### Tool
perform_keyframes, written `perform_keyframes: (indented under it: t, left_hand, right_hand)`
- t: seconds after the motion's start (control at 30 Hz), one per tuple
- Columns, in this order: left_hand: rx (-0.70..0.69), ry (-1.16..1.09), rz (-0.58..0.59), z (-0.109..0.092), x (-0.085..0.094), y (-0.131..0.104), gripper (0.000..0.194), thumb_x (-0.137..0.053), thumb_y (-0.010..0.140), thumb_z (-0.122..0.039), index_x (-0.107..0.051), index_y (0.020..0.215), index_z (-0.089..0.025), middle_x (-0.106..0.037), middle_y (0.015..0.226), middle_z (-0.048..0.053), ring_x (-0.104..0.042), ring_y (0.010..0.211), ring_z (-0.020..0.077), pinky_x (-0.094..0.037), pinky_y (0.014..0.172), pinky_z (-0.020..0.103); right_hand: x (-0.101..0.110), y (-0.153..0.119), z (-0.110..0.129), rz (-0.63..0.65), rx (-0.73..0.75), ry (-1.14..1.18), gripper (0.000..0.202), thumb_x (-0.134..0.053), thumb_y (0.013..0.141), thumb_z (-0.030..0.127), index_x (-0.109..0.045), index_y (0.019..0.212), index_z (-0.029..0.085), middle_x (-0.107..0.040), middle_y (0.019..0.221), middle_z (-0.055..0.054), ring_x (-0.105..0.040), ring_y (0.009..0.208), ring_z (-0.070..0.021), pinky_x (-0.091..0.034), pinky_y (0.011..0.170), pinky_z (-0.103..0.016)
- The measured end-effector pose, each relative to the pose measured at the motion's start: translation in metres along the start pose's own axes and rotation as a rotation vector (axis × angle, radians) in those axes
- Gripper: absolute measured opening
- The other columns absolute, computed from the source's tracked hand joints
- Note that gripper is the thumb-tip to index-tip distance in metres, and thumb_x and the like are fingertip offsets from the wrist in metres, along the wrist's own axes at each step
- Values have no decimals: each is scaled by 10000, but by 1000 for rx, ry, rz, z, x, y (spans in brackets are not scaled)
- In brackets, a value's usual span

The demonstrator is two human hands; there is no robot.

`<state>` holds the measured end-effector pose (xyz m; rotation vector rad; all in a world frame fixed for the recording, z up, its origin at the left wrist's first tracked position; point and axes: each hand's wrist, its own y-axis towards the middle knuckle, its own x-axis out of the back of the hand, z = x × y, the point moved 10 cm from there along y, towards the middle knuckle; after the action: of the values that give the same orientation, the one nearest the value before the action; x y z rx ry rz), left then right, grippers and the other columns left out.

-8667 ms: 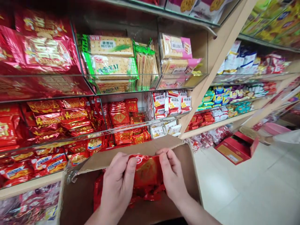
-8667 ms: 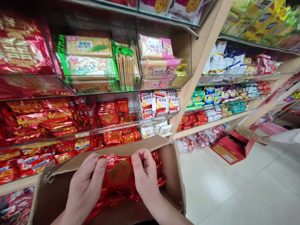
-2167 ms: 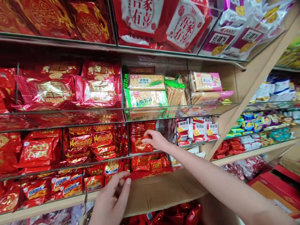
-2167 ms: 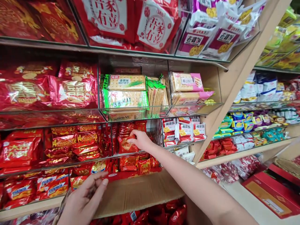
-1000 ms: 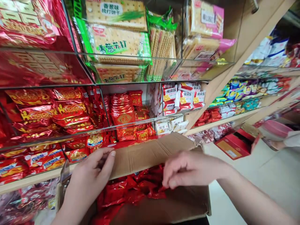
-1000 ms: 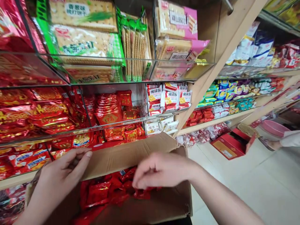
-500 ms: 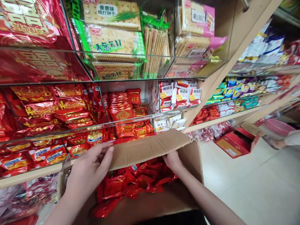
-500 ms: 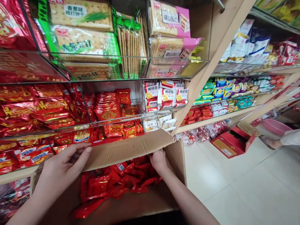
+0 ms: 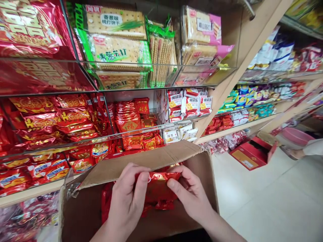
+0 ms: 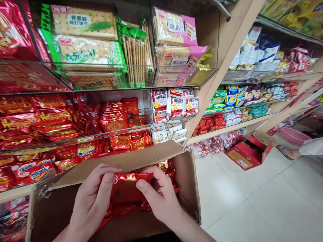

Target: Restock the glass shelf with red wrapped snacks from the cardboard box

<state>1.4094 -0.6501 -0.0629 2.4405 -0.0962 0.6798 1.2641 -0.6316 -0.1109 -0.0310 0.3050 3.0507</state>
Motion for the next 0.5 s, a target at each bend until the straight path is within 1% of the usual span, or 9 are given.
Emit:
perform_keyframes:
  t: [0.07,0.13,0.17,0.23,0.3,0.37,0.4,0.47,0.5]
  left_hand:
    - [24,-40,-96,2,7,0,174,-420,865,-191,-557,760,-215,-518,659,-28,-519,625,106,-414,569,203]
    - [66,-78,-152,6,12,-4,206,-419,867,-197,-563,721,-211,-489,600,-38,-491,558,95,-392,520,192]
    - [84,-100,-167,7,13,-6,209,-423,867,-207,-573,722,-211,-490,585,-41,-483,536,91,-386,504,187]
    - [116,-161,-203,9,17,-11,201,-443,864,-243,-599,741,-215,-518,572,-45,-480,510,87,-387,494,181]
    - [158,-212,-272,11,24,-14,218,-458,859,-302,-620,739,-218,-561,583,-41,-505,529,94,-401,520,182]
    - [209,-225,-358,13,36,-14,265,-463,852,-365,-635,713,-218,-582,587,-36,-521,541,100,-408,538,185]
    - [222,-214,-395,13,43,-13,290,-462,847,-392,-639,699,-218,-588,588,-33,-526,544,101,-410,540,185]
    - [225,-130,-439,13,58,-8,332,-450,840,-434,-642,678,-217,-586,576,-30,-526,535,104,-415,528,188]
    - [218,-63,-437,14,65,-4,353,-436,839,-453,-643,679,-216,-579,561,-29,-520,518,107,-417,511,192]
  right_hand:
    - [-3,3,6,-119,93,-70,180,-449,863,304,-514,741,187,-533,651,19,-482,587,-88,-404,529,-180]
    - [-2,3,16,-234,228,-202,192,-410,882,246,-495,719,189,-511,616,27,-469,566,-84,-389,528,-179]
    - [-4,1,22,-262,306,-263,171,-415,877,210,-492,725,191,-507,616,29,-469,564,-83,-386,534,-180]
    - [-9,-2,32,-265,452,-332,121,-428,859,149,-495,768,194,-511,646,24,-487,589,-86,-392,562,-187]
    - [-13,-2,39,-239,530,-327,114,-426,851,126,-490,788,197,-493,657,21,-488,601,-91,-391,569,-194]
    - [-18,2,45,-169,532,-262,116,-418,861,151,-481,779,203,-460,641,26,-465,576,-91,-376,539,-198]
    - [-23,7,49,-90,509,-227,93,-432,862,184,-486,790,206,-464,652,24,-467,582,-95,-377,536,-202]
    - [-41,17,57,127,438,-199,38,-494,841,249,-506,853,215,-508,700,17,-494,614,-106,-397,546,-208]
    - [-50,22,61,234,405,-220,85,-530,822,268,-515,890,219,-540,734,12,-515,642,-113,-412,563,-211]
